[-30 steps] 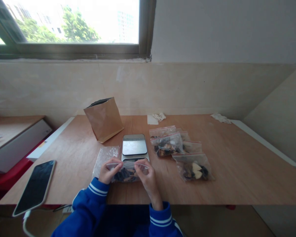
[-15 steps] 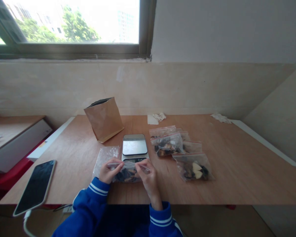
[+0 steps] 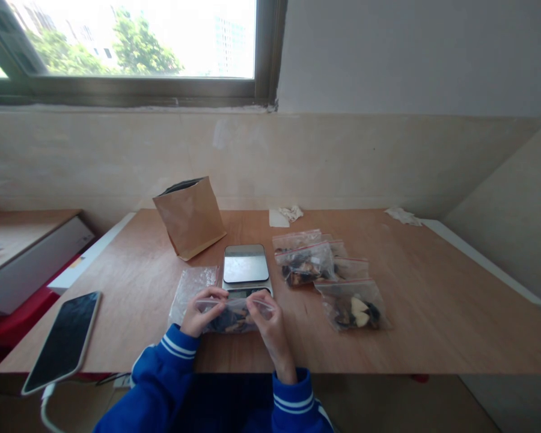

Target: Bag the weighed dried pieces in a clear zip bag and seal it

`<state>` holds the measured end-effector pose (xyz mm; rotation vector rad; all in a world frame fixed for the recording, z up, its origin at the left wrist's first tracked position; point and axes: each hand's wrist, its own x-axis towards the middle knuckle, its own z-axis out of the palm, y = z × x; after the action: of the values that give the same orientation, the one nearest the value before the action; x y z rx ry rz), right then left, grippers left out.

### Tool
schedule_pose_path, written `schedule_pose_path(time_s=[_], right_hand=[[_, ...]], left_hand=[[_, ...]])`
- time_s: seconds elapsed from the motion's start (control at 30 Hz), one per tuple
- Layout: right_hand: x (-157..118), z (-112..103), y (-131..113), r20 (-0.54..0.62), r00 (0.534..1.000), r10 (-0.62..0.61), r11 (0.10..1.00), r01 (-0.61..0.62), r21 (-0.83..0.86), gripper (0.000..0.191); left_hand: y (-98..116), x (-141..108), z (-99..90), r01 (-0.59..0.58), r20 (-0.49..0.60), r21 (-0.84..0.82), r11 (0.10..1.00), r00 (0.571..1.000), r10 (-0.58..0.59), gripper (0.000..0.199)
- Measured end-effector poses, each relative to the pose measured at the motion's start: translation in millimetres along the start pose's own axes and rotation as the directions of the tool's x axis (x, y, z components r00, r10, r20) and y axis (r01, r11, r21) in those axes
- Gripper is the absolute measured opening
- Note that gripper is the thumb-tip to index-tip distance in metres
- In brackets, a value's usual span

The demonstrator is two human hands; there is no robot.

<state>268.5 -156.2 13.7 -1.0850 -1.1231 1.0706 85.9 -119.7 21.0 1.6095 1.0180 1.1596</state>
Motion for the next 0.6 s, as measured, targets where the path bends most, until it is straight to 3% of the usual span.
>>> schedule_pose_path(time_s=[0.2, 0.33, 0.6], right_hand=[[0.3, 2.7, -0.3, 0.043, 0.997, -0.061, 0.996, 0.063, -0.055, 0.025], [1.1, 5.2, -3.5, 0.048, 0.993, -0.108, 0.992, 0.111, -0.062, 0.024], [2.5, 6.6, 2.4, 0.047, 0.995, -0.093, 0.995, 0.095, -0.037, 0.016]], left_hand=[[-4.6, -0.5, -0.7, -0.112, 0.028, 0.059, 0.992, 0.994, 0.110, 0.025], [-7.6, -1.3, -0.8, -0.115, 0.012, 0.073, 0.991, 0.993, 0.114, 0.021], [-4.4, -0.7, -0.5, -0.130, -0.007, 0.092, 0.987, 0.991, 0.131, 0.016]])
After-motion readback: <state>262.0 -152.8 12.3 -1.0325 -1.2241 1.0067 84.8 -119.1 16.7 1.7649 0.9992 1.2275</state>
